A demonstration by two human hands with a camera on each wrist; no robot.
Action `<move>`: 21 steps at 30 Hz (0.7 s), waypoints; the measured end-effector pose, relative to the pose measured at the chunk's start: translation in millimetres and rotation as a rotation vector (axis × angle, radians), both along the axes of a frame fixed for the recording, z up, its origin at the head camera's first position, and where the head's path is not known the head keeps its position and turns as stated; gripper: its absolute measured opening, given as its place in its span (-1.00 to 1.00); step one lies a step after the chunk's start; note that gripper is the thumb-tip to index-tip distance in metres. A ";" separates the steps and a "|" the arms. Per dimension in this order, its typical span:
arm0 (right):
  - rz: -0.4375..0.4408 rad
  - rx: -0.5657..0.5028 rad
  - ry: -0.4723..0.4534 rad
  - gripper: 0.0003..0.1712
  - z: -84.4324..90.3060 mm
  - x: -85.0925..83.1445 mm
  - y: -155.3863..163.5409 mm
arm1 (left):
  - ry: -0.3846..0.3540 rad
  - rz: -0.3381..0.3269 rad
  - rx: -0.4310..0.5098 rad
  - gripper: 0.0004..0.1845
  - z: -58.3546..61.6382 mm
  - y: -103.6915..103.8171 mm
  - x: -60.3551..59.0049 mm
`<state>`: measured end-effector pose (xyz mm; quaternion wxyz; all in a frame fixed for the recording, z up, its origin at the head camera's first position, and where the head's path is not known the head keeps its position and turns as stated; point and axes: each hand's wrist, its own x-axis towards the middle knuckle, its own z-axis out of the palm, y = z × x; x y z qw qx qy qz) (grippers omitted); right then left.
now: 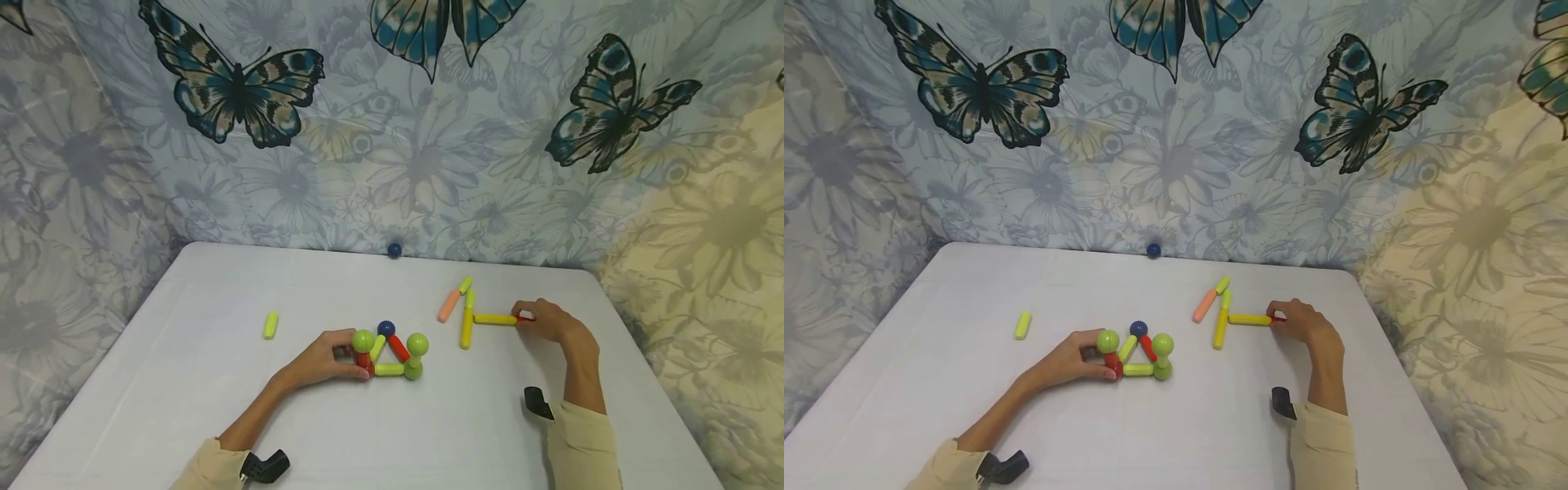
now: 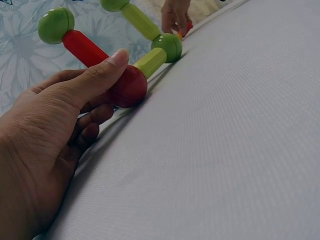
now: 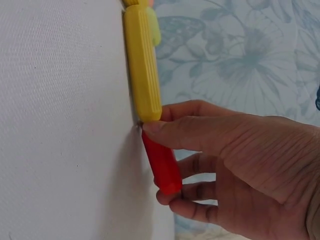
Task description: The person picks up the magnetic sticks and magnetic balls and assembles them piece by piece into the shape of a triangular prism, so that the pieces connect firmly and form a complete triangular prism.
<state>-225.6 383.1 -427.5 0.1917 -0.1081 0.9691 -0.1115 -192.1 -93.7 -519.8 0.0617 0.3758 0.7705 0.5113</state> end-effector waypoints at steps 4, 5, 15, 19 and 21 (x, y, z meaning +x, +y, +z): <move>0.012 -0.010 0.030 -0.83 0.2 0.7 1.0 | -0.002 -0.002 0.006 -0.64 -0.4 0.3 -0.1; 0.020 -0.017 0.044 -0.85 0.1 1.0 1.4 | -0.003 -0.002 0.008 -0.64 -0.5 0.3 -0.1; 0.016 -0.164 0.162 -0.81 10.3 6.4 -11.5 | -0.002 -0.014 0.014 -0.66 -3.5 1.3 -0.6; 0.043 -0.306 0.259 -0.68 31.5 10.5 -43.8 | -0.009 -0.011 0.013 -0.67 -2.0 1.0 0.6; 0.086 -0.364 0.308 -0.67 43.9 15.2 -67.7 | -0.011 -0.004 0.006 -0.67 -0.8 1.0 1.6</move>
